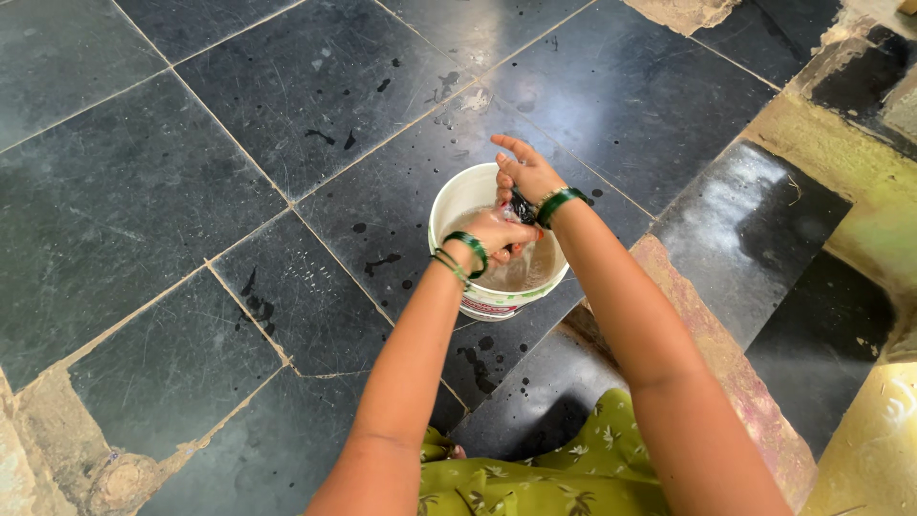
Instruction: The person scrubs a dark tiled floor with a cloth, dipping it into a bucket of water to rinse and wring it out periodically. The person moves the cloth back and forth across the tiles to clean the surface.
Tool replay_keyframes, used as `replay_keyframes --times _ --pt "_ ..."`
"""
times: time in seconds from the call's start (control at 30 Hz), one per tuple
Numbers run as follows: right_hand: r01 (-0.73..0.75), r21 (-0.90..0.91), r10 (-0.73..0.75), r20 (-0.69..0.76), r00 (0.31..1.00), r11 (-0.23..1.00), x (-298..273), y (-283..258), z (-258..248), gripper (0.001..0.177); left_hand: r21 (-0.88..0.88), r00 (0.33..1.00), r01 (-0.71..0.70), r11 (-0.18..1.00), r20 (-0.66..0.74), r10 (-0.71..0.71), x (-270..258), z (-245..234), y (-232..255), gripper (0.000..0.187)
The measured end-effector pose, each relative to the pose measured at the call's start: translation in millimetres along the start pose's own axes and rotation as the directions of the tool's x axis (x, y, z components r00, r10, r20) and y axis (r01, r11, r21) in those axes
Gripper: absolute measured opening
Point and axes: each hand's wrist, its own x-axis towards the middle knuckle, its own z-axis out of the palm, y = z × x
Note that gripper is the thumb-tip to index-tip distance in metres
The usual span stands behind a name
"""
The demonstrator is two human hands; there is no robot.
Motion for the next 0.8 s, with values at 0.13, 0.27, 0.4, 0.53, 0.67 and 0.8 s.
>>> replay_keyframes --times 0.13,0.27,0.4,0.53,0.67,0.8 --pt "-0.065 -0.161 0.030 -0.210 0.977 0.985 22 9 6 0.048 0.628 0.893 0.071 0.775 -0.386 0.231 19 19 0 0.019" --pt "-0.173 -0.370 -0.056 -0.534 0.844 0.913 34 26 21 0.042 0.665 0.734 0.190 0.723 -0.585 0.345 2 37 2 0.020" --pt "-0.101 -0.562 -0.193 -0.439 0.877 0.821 35 27 16 0.033 0.680 0.728 0.151 0.718 -0.568 0.384 -23 45 26 0.026" --pt "0.159 -0.680 -0.102 0.124 0.987 0.716 28 4 -11 0.037 0.543 0.937 -0.023 0.839 -0.280 0.208 -34 31 46 0.026" --pt "0.007 0.086 -0.055 0.566 0.823 0.996 -3 -15 -17 0.052 -0.212 0.997 -0.015 0.977 0.067 0.030 -37 18 50 0.026" --pt "0.089 0.683 -0.569 0.523 0.634 0.725 -37 6 3 0.071 -0.715 0.867 0.374 0.591 0.496 0.050 -35 21 46 0.031"
